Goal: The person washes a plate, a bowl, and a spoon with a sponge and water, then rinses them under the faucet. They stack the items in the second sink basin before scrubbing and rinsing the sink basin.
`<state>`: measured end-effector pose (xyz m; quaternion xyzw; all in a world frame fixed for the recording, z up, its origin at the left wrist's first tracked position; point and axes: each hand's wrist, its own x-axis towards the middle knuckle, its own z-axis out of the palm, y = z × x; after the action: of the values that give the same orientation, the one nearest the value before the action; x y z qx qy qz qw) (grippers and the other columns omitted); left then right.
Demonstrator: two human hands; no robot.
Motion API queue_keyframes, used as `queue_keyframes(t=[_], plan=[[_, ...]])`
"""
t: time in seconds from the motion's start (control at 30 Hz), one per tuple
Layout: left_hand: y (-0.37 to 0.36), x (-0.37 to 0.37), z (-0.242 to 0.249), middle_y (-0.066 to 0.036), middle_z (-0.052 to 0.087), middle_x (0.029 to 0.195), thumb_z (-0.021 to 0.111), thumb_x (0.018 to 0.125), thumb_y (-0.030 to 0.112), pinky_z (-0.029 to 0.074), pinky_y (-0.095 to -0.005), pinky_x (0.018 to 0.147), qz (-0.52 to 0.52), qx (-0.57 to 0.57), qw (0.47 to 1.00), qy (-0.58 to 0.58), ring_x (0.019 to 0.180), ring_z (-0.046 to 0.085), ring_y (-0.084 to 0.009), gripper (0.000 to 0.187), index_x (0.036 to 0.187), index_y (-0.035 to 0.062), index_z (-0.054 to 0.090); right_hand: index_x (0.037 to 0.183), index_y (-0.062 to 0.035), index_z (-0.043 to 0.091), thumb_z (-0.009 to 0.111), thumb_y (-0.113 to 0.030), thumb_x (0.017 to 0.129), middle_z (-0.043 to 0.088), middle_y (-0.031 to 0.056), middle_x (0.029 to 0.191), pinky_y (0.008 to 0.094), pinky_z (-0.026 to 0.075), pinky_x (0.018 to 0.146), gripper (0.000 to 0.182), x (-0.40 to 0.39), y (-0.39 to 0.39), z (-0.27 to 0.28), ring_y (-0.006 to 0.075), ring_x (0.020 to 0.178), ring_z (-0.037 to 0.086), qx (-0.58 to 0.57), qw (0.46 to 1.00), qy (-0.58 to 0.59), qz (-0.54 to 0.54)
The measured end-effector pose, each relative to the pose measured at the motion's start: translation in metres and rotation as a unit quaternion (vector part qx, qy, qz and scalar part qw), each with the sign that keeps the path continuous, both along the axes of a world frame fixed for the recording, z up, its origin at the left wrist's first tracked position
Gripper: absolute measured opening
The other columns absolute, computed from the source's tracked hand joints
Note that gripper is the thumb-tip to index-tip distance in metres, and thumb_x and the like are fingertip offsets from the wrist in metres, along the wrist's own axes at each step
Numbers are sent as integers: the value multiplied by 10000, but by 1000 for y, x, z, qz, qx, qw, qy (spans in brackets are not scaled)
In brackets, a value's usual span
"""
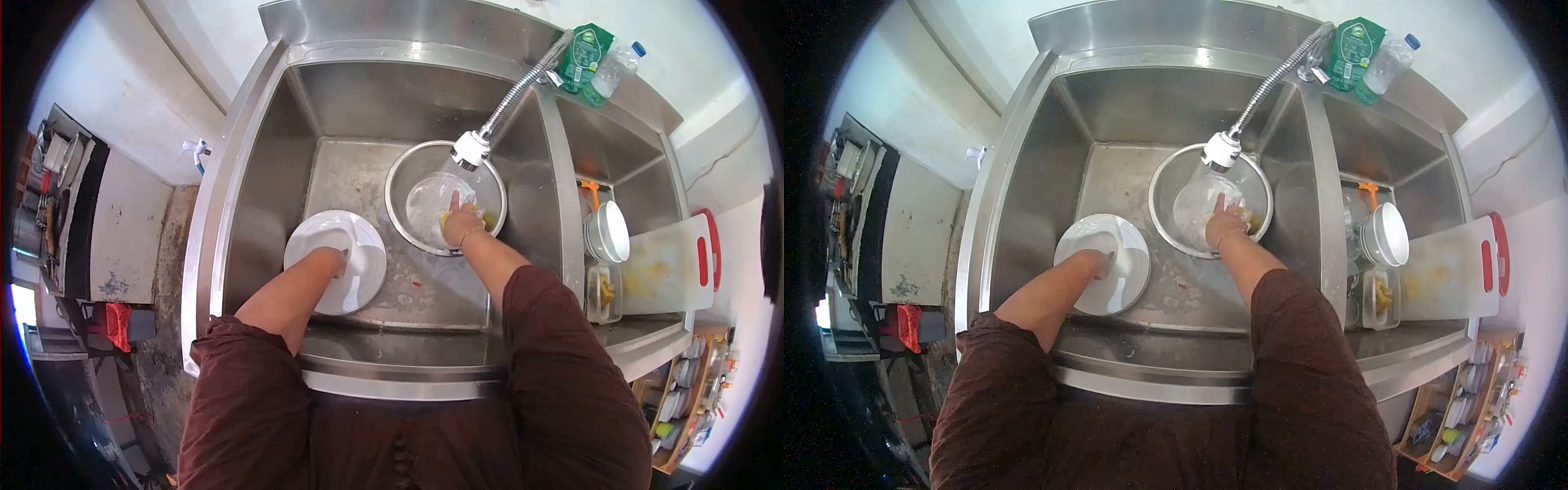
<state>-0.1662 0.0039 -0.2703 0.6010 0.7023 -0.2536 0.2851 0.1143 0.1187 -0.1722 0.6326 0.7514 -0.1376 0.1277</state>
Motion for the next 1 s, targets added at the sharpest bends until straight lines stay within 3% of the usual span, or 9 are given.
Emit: queue_keyframes(t=[0.1,0.2,0.3,0.4,0.53,0.7,0.83,0.9,1.0], plan=[[15,58,161,-182,557,1209,619,736,172,432,-451,918,-60,-200,970,125,1094,549,-331,433,1162,94,604,1225,-36,522,488,-217,819,522,188,1247,465,365,980,447,-12,18,0,325,1200,464,-69,983,-88,143],[43,64,152,-238,554,1167,593,782,234,454,-405,892,57,92,992,-59,1069,556,-360,402,1097,-16,593,1077,-46,643,536,-189,786,609,169,1124,454,408,935,341,-14,20,-2,337,1087,556,-146,941,-141,272],[65,91,134,-283,572,1051,577,788,246,457,-414,868,266,268,869,-319,1004,564,-400,447,1099,-69,516,1008,-52,671,561,-208,774,627,199,1048,436,440,889,302,-31,6,-27,372,1019,579,-107,953,-11,283],[55,107,106,-293,575,1006,602,755,186,457,-413,868,181,320,916,-158,987,567,-401,468,1121,-59,447,988,-39,653,536,-231,808,609,236,1019,430,450,856,289,-60,-17,-24,407,976,565,-51,938,196,282],[43,97,115,-297,582,991,620,703,55,469,-414,850,259,274,898,-226,980,571,-409,492,1112,-60,372,969,-44,599,535,-177,778,618,168,977,432,473,748,242,-65,-8,-58,347,905,584,150,935,255,195],[46,102,107,-296,583,984,618,697,45,468,-422,850,265,247,904,-227,970,572,-417,515,1126,-59,354,1054,-65,611,502,-204,806,619,113,1087,482,445,807,305,-12,21,-53,311,1009,579,183,950,-77,241],[49,118,97,-300,572,1030,596,723,54,460,-429,866,282,257,894,-237,984,564,-427,476,1120,-57,357,1038,-84,669,519,-248,755,617,124,1130,452,430,882,360,-8,-16,14,285,1067,576,-141,968,-146,148],[47,122,101,-301,566,1051,594,730,50,456,-430,874,301,239,893,-232,1002,558,-427,462,1114,-55,359,1175,-92,589,571,-334,780,593,136,1174,455,423,909,463,-2,-12,-76,319,1098,554,-231,923,-134,276],[44,128,115,-303,558,1080,588,741,40,447,-435,887,299,205,905,-221,1036,547,-424,435,1104,-50,364,1107,-63,615,566,-270,779,630,150,1080,443,474,836,391,-36,-48,-31,333,1000,601,-187,926,-51,324]])
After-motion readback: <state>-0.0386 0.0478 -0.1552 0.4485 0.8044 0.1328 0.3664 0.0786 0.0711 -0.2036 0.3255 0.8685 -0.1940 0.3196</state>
